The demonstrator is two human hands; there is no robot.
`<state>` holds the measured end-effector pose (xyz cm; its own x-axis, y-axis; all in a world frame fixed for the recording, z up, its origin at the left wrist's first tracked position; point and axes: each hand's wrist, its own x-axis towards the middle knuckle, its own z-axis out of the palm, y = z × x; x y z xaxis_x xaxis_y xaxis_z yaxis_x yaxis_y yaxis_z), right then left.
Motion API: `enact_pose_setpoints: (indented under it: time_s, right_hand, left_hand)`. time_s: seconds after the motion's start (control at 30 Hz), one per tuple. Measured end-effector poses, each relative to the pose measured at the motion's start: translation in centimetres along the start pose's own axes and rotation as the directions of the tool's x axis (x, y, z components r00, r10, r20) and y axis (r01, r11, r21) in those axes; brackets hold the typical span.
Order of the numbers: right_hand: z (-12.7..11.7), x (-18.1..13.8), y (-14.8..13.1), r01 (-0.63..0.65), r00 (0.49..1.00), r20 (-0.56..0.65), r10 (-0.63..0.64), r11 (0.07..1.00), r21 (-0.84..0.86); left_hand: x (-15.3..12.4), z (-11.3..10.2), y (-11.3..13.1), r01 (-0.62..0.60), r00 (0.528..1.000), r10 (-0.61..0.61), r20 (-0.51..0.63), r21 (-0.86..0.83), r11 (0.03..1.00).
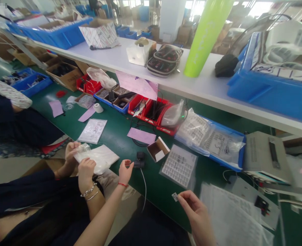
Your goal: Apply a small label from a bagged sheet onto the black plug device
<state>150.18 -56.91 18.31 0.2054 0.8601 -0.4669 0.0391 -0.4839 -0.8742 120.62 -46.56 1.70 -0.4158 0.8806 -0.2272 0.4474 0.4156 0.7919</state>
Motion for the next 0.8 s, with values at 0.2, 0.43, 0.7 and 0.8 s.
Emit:
enact_pose_setpoints:
  time_s: [0.2,0.43,0.7,0.8]
  right_hand:
    - [-1.5,1.6,3.5,-0.13,0.991,-0.052,0.127,0.99,-0.054]
    - [2.2,6.5,5.0,-0.196,0.98,0.017,0.196,0.98,-0.022]
    - [5.7,9.7,6.3,-0.178,0.975,0.134,0.179,0.984,-0.014]
    - [5.6,10.0,7.2,-0.182,0.974,0.133,0.184,0.983,-0.031]
  left_hand:
    - [1.2,-0.7,-2.1,-0.035,0.998,0.043,-0.051,0.152,0.988]
    - [0.8,1.2,0.0,-0.169,0.983,0.184,-0.016,0.322,0.932]
    - [2.4,6.9,3.0,-0.144,0.981,0.19,-0.04,0.507,0.85]
    - [2.8,7.8,3.0,-0.174,0.979,0.205,-0.002,0.52,0.836]
